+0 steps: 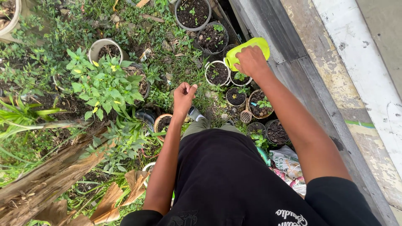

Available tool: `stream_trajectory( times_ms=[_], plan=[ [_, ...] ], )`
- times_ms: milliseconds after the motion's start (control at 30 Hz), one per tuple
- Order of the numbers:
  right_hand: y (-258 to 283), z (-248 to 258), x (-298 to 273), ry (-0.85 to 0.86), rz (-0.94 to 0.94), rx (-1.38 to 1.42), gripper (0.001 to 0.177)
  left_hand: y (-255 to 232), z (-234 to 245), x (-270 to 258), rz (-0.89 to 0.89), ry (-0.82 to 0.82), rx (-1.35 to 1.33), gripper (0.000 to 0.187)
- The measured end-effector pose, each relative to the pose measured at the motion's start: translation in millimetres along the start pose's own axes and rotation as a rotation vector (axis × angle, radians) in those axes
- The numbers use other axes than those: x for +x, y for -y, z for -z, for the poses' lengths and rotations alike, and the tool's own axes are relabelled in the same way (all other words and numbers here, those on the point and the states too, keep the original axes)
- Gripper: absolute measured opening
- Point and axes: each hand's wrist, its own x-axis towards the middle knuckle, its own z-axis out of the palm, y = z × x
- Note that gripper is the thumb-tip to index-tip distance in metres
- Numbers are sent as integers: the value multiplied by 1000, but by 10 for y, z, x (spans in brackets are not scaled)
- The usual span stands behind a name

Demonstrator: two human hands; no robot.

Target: Watering various potted plants in a backyard using a watering can filled from a bucket.

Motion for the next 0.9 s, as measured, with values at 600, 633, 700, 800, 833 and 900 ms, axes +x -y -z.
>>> stream_trajectory(
  times_ms=[600, 633, 700, 800, 833, 900],
  plan=[
    [-547, -1293, -870, -621, -902, 1444, 43, 148, -80, 493, 28, 155, 72, 36],
    [-574, -1416, -896, -626, -908, 1444, 43, 97, -115, 525, 28, 161, 75, 36],
    [-584, -1677, -1009, -787, -1052, 1744, 37, 9, -181, 541, 53, 169, 110, 34],
    [-474, -1388, -1192, -879, -1125, 1786, 30, 11, -242, 619, 22, 172, 133, 37],
    [-460, -1409, -1203, -891, -1128, 1786, 30, 27, -255, 661, 18, 181, 137, 37],
    [-455, -1442, -1267, -922, -1108, 1748, 35, 79, -312, 710, 8, 176, 98, 33]
  ],
)
